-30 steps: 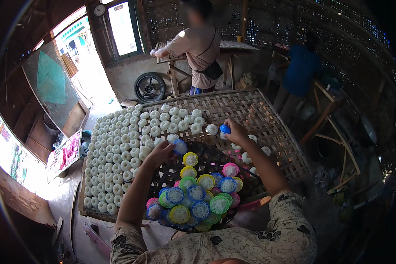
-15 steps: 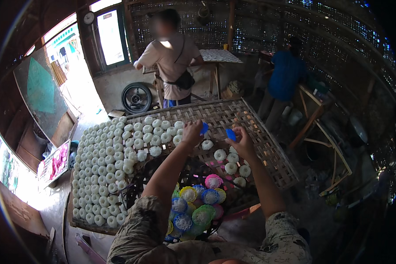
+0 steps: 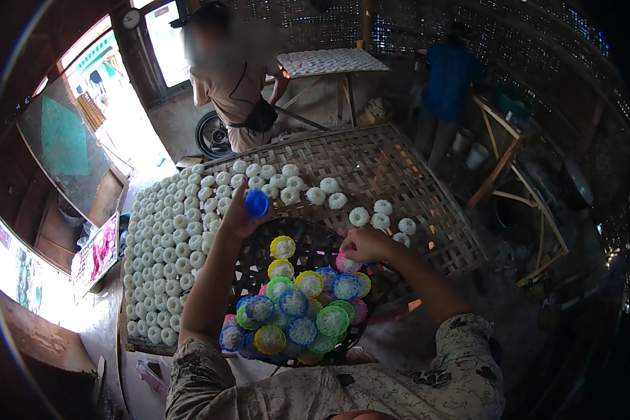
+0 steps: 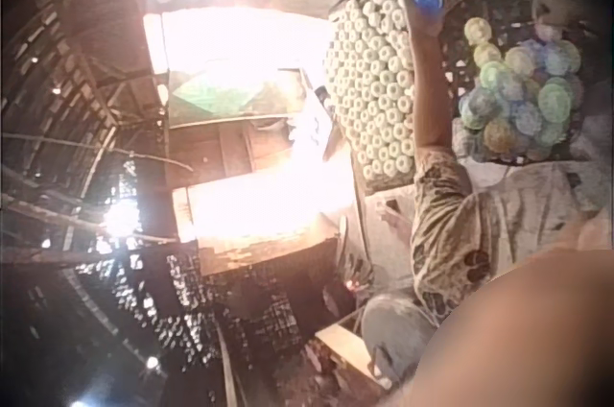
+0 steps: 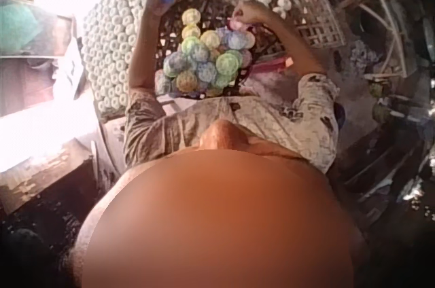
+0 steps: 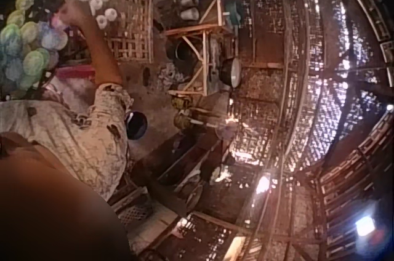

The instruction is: The person places small white round objects into colorful plastic cups on a woven tray. They repeatedly pick up the white objects and cups, then insert the objects into the cups and arrange them on the tray. Another person works at a separate table in the background.

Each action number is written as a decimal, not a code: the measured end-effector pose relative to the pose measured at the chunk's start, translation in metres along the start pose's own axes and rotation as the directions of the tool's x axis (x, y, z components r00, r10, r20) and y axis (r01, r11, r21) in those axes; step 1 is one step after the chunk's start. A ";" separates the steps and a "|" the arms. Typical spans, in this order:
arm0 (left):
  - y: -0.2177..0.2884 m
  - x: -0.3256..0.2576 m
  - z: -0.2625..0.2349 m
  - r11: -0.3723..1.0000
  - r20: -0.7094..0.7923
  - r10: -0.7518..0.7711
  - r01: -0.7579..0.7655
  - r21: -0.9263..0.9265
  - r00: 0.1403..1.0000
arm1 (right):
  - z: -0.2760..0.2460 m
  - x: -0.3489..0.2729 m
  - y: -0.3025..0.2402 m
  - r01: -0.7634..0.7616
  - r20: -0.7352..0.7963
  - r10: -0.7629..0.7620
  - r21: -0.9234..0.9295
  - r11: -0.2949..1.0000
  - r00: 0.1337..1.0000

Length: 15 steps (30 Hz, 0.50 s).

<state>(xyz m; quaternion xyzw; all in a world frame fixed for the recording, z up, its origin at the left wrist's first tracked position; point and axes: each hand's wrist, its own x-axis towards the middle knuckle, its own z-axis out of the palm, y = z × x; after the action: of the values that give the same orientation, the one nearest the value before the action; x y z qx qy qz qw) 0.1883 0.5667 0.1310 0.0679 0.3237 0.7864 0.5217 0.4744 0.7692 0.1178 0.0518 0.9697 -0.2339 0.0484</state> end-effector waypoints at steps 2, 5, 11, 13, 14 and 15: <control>-0.004 -0.009 -0.013 0.996 -0.087 -0.045 0.051 0.072 0.995 | -0.006 0.004 0.002 -0.006 0.103 0.004 0.021 1.000 0.995; -0.013 -0.020 -0.029 -0.015 -0.071 0.166 0.075 0.997 0.984 | -0.011 0.011 0.017 -0.042 0.246 0.000 0.164 0.986 0.969; -0.040 -0.013 -0.046 -0.602 -0.062 0.060 0.086 0.794 0.996 | -0.032 0.033 0.053 -0.111 0.215 -0.006 0.525 0.844 0.977; -0.037 -0.003 -0.053 -0.582 -0.024 -0.027 0.004 0.813 0.999 | -0.052 0.041 0.063 -0.125 0.040 0.124 0.554 0.823 0.991; -0.035 0.001 -0.056 -0.543 0.012 -0.079 -0.053 0.838 0.997 | -0.060 0.046 0.066 0.036 -0.221 0.083 0.489 0.872 0.972; -0.034 0.006 -0.059 -0.533 0.029 -0.123 -0.091 0.841 0.992 | -0.065 0.050 0.067 0.101 -0.428 0.077 0.379 0.920 0.901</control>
<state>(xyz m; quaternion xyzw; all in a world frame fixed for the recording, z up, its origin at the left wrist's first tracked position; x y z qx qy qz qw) 0.1860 0.5543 0.0643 0.5317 0.8129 0.0804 0.2237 0.4289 0.8625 0.1393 0.1051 0.8894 -0.4060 -0.1818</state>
